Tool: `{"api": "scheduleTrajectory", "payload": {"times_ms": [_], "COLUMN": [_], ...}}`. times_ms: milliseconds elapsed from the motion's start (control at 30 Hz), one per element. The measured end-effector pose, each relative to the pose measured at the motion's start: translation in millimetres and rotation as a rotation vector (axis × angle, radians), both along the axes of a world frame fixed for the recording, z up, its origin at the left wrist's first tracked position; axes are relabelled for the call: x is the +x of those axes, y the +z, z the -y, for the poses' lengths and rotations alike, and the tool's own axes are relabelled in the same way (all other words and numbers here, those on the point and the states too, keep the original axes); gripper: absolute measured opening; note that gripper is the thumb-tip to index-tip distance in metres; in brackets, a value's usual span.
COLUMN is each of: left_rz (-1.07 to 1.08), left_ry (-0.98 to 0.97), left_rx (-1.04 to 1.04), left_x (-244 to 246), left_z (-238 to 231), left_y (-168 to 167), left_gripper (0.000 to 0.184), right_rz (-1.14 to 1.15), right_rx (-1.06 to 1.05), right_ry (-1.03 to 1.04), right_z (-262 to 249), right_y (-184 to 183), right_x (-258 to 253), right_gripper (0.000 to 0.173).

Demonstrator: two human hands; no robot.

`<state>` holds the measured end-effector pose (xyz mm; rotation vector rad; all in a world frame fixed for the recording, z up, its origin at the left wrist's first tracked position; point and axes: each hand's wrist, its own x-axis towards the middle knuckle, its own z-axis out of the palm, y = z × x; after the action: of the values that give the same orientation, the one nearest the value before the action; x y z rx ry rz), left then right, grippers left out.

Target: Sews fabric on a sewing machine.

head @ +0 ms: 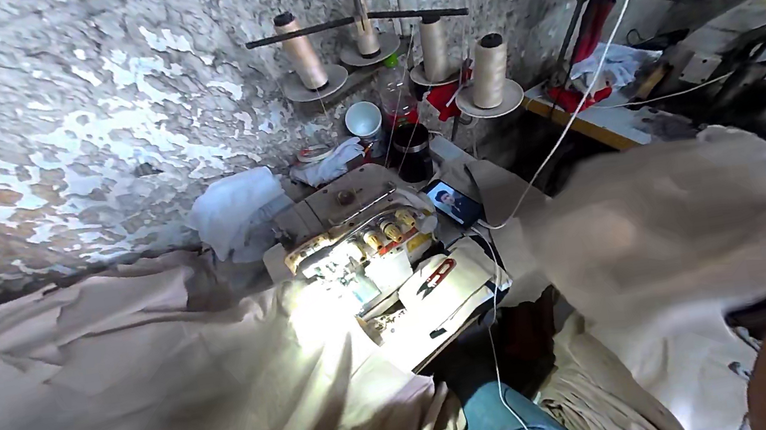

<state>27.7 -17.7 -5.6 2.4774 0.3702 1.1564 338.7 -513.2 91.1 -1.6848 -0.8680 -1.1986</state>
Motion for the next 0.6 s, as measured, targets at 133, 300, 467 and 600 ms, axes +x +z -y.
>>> {"api": "scheduleTrajectory", "payload": {"times_ms": [133, 300, 467, 600], "left_rz": [-0.12, -0.247, -0.187, 0.035], "left_ry": [-0.57, -0.812, -0.78, -0.705], "left_rx": [-0.233, -0.433, -0.417, -0.451], "left_x": [81.6, 145.8, 159.3, 155.0], "left_z": [130.4, 223.4, 215.7, 180.9], "left_y": [53.8, 54.3, 67.9, 88.5], "left_gripper": [0.058, 0.039, 0.014, 0.021], "right_rz": [0.021, -0.067, -0.508, -0.616], "right_rx": [-0.456, -0.475, -0.481, -0.495], "right_ry": [0.137, 0.437, 0.496, 0.235], "right_z": [-54.8, -100.0, -78.4, -58.2], "right_y": [4.9, -33.3, -63.2, -86.0], "right_x": [-43.3, -63.4, -53.3, -25.6], "right_gripper": [0.015, 0.019, 0.033, 0.023]}}
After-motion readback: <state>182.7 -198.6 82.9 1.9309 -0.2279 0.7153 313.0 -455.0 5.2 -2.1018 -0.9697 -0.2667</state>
